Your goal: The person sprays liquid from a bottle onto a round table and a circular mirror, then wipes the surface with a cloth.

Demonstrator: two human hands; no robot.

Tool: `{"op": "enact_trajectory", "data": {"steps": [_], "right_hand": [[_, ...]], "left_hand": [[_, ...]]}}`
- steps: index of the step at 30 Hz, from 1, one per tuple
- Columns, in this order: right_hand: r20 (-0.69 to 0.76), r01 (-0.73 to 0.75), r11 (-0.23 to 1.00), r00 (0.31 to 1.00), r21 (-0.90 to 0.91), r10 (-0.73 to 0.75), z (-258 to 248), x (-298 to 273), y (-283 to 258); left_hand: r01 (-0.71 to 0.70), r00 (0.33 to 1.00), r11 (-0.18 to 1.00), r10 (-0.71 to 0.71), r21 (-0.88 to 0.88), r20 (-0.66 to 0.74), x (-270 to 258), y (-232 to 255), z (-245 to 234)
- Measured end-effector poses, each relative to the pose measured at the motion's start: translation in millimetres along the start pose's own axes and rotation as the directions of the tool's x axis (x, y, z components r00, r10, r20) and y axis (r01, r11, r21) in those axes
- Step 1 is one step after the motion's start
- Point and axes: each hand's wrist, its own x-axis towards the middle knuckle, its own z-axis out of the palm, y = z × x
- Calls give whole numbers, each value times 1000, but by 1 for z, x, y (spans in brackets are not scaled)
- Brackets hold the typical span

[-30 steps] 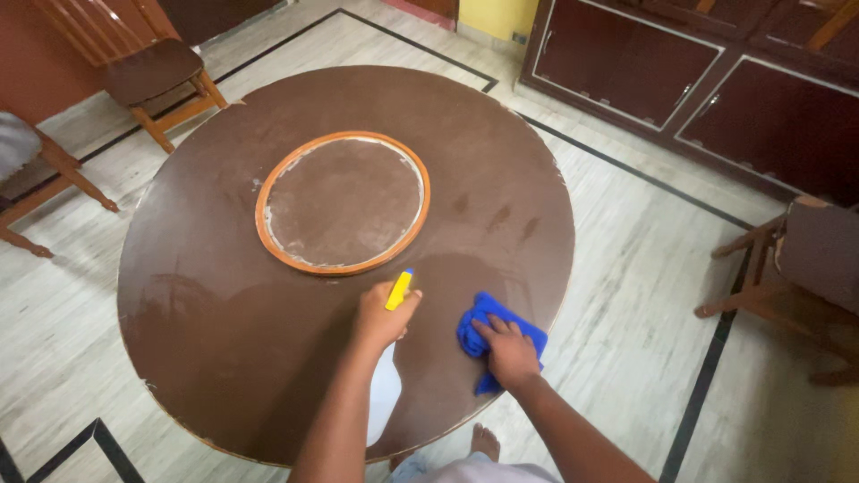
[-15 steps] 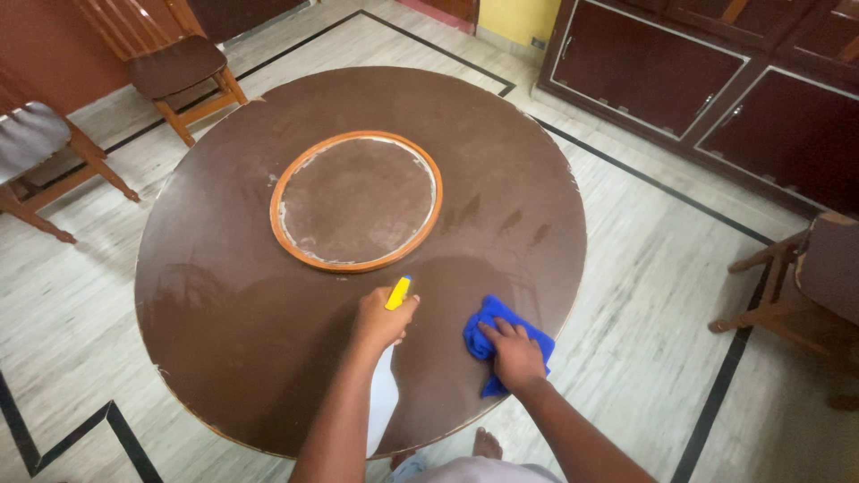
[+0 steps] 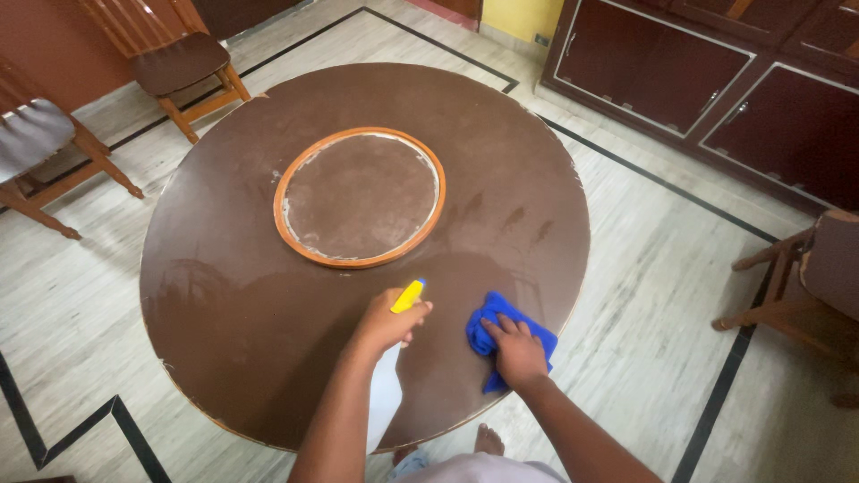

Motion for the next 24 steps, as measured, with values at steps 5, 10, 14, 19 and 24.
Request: {"op": "enact_trajectory", "data": {"steps": [5,10,14,19,24], "right_hand": [[11,-6,1000,1000,-17,6,0,-1,-2],[2,-1,1000,1000,-25,1,-1,-2,-2],[16,-12,1000,1000,3,12,-3,-4,-4],[22,-13,1000,1000,-27,13,-5,-4,-6],[24,-2,1000,1000,-2,2,-1,-4,-4]], "left_hand": [[-70,993,997,74,-45,92,-5,1,4],[-84,994,996,86,-23,63,0,5,7],[-101,994,995,102,-20,48,-3,12,4],[-114,985,993,116,-27,129,-11,18,3],[-120,965,992,104,49,241,-11,22,8]]}}
